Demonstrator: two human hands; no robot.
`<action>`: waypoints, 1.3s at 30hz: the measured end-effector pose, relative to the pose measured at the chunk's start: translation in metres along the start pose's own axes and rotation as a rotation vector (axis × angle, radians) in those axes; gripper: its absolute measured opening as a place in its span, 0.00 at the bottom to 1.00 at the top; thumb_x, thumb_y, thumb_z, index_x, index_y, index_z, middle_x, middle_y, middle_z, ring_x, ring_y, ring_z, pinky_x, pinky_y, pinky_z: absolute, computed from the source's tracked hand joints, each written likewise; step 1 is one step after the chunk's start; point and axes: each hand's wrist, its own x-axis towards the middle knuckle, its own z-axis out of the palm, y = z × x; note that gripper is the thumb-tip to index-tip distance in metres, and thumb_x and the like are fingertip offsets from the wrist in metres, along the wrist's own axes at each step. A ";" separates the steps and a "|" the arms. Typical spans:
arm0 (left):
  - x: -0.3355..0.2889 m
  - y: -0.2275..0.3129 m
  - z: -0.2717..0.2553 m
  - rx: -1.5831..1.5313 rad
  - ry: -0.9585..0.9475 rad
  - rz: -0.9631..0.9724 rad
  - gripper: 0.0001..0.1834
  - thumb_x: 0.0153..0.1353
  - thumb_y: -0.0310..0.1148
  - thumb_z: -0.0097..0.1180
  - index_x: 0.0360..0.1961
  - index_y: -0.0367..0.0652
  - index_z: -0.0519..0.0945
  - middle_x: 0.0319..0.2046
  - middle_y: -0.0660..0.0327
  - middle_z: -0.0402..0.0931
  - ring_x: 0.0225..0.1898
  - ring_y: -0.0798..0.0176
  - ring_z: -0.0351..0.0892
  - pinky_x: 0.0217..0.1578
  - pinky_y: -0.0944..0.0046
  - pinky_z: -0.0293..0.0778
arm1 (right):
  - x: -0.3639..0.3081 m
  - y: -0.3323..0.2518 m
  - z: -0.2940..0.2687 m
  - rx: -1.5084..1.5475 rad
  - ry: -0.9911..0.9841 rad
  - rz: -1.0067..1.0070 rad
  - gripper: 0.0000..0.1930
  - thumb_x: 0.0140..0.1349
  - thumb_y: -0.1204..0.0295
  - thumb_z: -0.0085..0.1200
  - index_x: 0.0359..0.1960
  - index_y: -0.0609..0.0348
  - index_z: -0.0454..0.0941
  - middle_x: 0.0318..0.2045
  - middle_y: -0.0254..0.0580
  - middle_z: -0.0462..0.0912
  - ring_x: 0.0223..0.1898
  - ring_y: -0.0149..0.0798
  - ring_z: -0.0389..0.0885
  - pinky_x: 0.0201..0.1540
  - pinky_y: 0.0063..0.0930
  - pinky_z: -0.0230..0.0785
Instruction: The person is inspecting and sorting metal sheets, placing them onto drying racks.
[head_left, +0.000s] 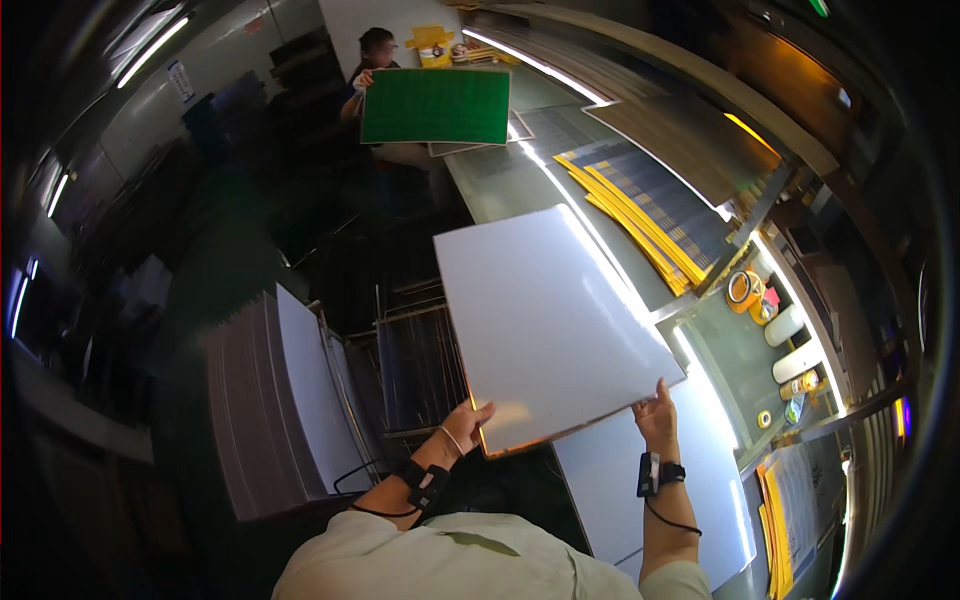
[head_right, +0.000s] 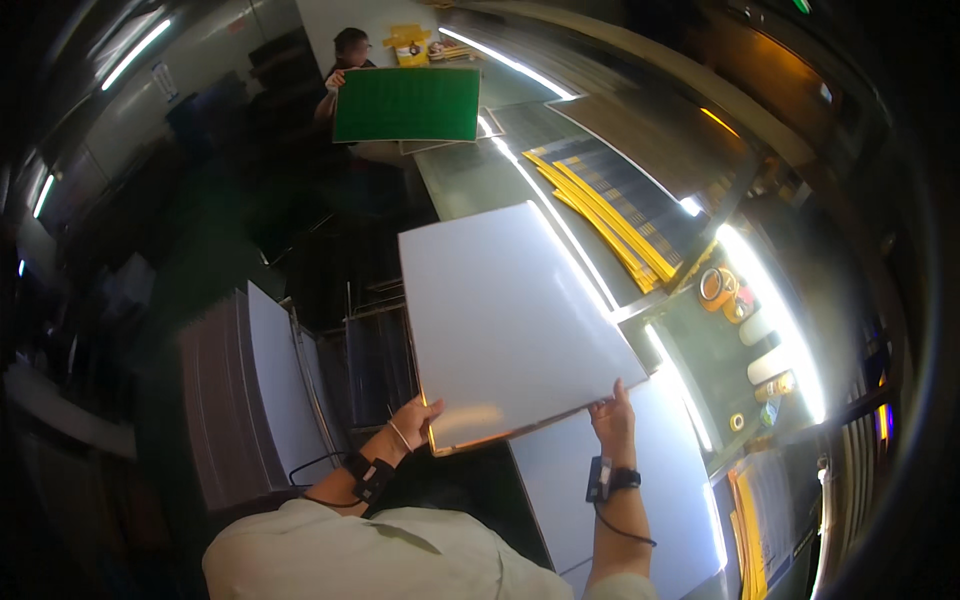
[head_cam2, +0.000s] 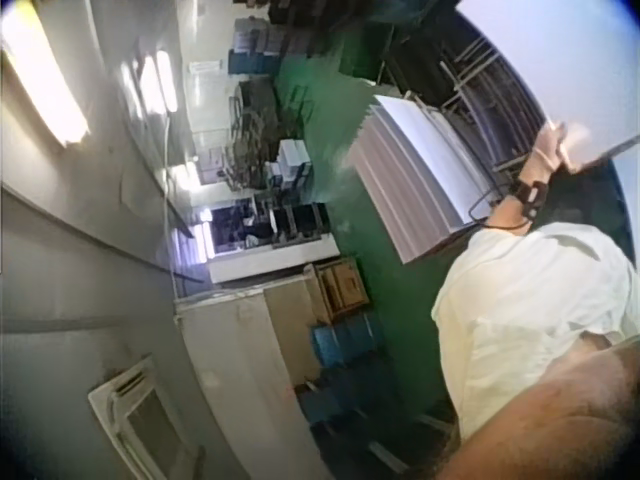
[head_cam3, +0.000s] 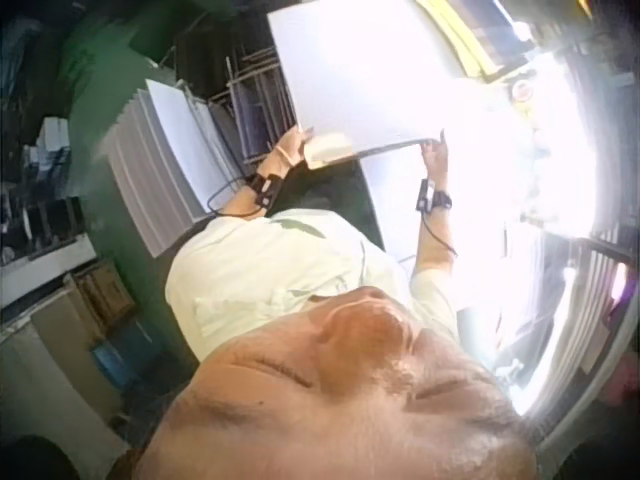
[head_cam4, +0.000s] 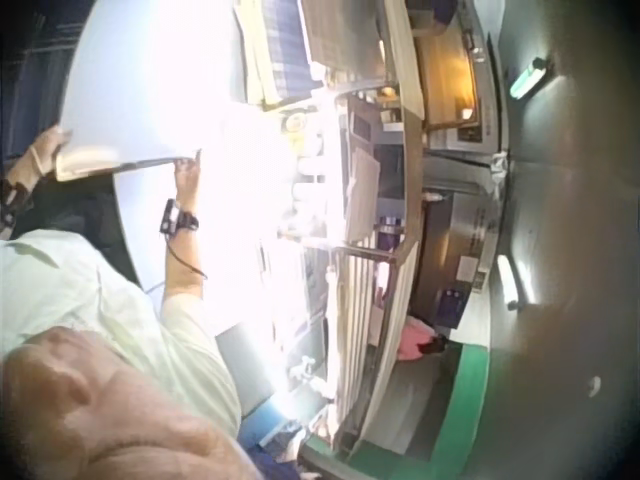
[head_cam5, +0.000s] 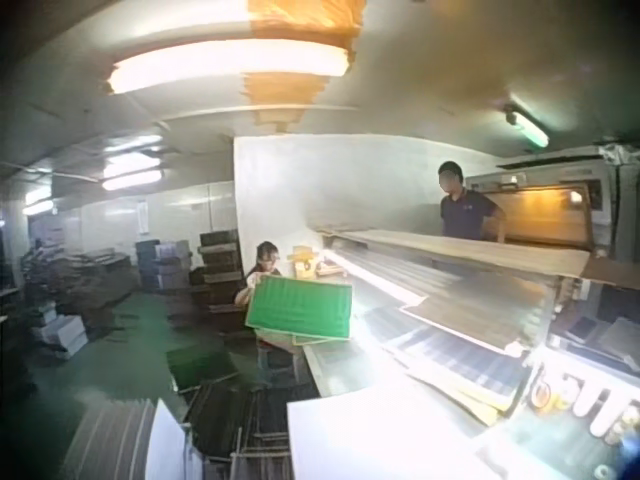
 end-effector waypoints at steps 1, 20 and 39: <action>-0.005 -0.002 -0.004 -0.040 -0.012 -0.016 0.16 0.60 0.28 0.47 0.49 0.39 0.66 0.45 0.57 0.71 0.47 0.61 0.72 0.49 0.59 0.69 | 0.003 0.003 0.011 -0.002 -0.015 0.012 0.23 0.61 0.64 0.45 0.56 0.56 0.56 0.49 0.49 0.67 0.49 0.45 0.68 0.51 0.35 0.64; 0.042 0.138 0.066 -0.585 -0.682 0.259 0.48 0.51 0.68 0.34 0.61 0.38 0.52 0.59 0.45 0.53 0.60 0.45 0.53 0.56 0.44 0.52 | -0.057 0.015 0.233 -1.994 -0.777 -1.076 0.28 0.42 0.89 0.47 0.46 0.48 0.74 0.43 0.44 0.76 0.47 0.47 0.73 0.52 0.35 0.67; 0.116 0.028 0.061 -0.665 -0.136 0.232 0.46 0.50 0.71 0.28 0.60 0.47 0.54 0.58 0.52 0.55 0.59 0.49 0.55 0.57 0.43 0.53 | 0.002 0.096 0.152 -2.124 -0.472 -0.511 0.07 0.53 0.70 0.47 0.31 0.59 0.66 0.41 0.57 0.74 0.35 0.53 0.77 0.35 0.42 0.70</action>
